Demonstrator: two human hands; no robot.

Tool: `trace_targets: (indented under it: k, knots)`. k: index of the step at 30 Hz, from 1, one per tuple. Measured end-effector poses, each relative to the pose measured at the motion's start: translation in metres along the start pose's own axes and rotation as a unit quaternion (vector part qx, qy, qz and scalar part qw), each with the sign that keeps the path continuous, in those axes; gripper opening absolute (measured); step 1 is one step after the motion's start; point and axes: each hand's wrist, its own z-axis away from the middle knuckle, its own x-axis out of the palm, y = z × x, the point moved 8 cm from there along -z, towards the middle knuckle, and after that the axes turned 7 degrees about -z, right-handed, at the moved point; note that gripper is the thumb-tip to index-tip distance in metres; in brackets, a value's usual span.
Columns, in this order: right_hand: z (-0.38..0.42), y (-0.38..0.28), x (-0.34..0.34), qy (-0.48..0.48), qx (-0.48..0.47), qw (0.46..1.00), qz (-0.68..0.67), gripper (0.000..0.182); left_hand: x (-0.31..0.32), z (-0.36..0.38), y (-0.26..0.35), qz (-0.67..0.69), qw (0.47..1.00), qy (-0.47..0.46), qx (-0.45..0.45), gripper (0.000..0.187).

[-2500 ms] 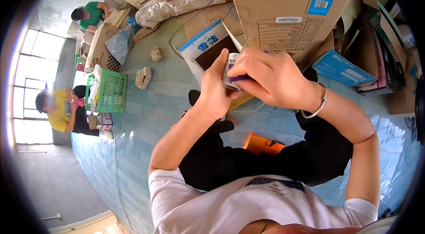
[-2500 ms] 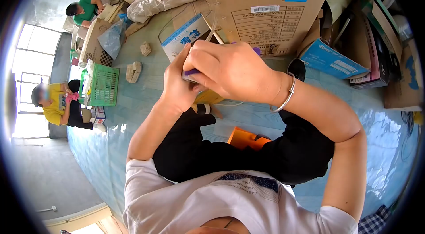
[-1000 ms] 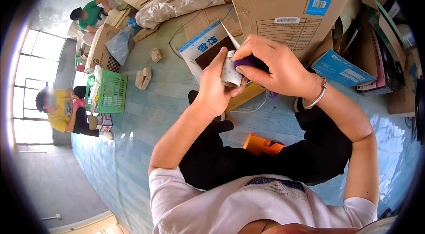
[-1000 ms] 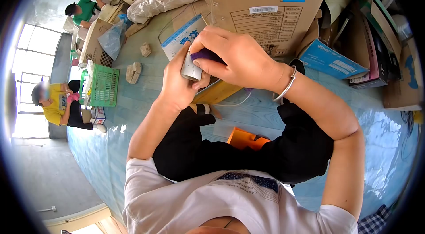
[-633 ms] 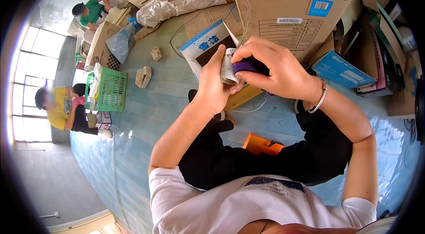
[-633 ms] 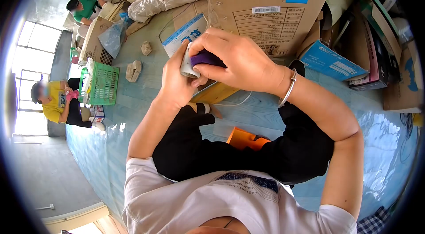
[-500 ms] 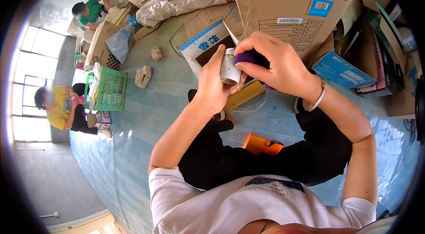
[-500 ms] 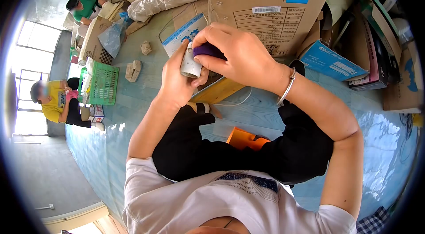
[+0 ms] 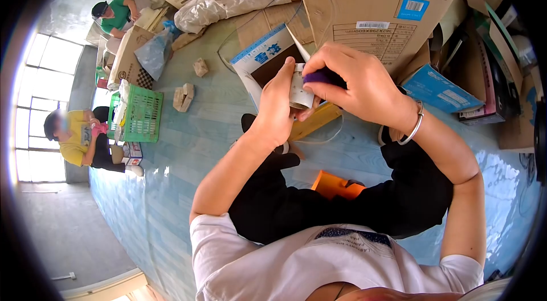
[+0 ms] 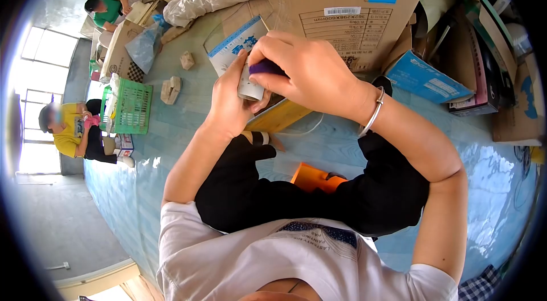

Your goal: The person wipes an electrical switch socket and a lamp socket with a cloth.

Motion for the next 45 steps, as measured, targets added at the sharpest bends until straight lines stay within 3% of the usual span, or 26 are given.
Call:
trace_targets:
  k: [6,8,12,14,16,20,26,30,32,36,39,45]
  knots:
    - [0.000,-0.010,0.004,-0.035,-0.017,0.999,-0.016,0.023,-0.006,0.001,-0.006,-0.017,0.997,0.058,-0.049,0.045]
    - [-0.002,0.002,-0.002,0.025,0.006,1.000,0.017,0.022,0.002,-0.001,0.003,-0.034,0.999,-0.028,0.017,0.045]
    - [-0.001,0.012,-0.008,0.035,0.021,0.999,-0.013,0.023,0.006,0.000,0.001,-0.009,1.000,-0.025,-0.004,0.045]
    - [-0.001,-0.001,-0.001,-0.005,-0.007,0.999,-0.039,0.022,0.006,0.001,0.003,-0.012,1.000,-0.011,-0.006,0.045]
    - [0.004,-0.015,0.008,-0.036,-0.004,0.999,-0.010,0.020,-0.003,0.005,0.003,0.018,0.997,0.066,-0.041,0.044]
    - [-0.001,0.003,0.000,0.012,0.015,0.998,-0.056,0.020,0.000,0.001,0.004,0.029,1.000,0.001,-0.003,0.042]
    - [-0.002,0.020,-0.006,0.015,0.088,0.994,-0.067,0.020,0.003,-0.001,0.004,0.019,1.000,-0.008,-0.005,0.043]
    - [0.004,0.045,-0.005,0.054,0.203,0.930,-0.302,0.025,0.006,0.002,0.008,0.033,0.998,-0.046,0.015,0.045]
    - [0.004,0.047,-0.004,0.053,0.215,0.915,-0.337,0.026,0.007,0.003,0.009,0.033,0.997,-0.065,0.022,0.046]
    - [0.004,0.033,-0.001,0.035,0.174,0.898,-0.403,0.032,0.009,0.005,0.012,0.016,0.998,-0.054,0.022,0.046]
    - [-0.001,0.006,-0.003,-0.022,0.032,0.983,-0.181,0.029,0.008,0.006,0.011,0.026,0.999,-0.019,0.007,0.044]
    - [-0.003,0.006,-0.001,0.016,0.020,0.988,-0.153,0.027,0.005,0.007,0.014,0.004,0.999,0.012,0.033,0.041]
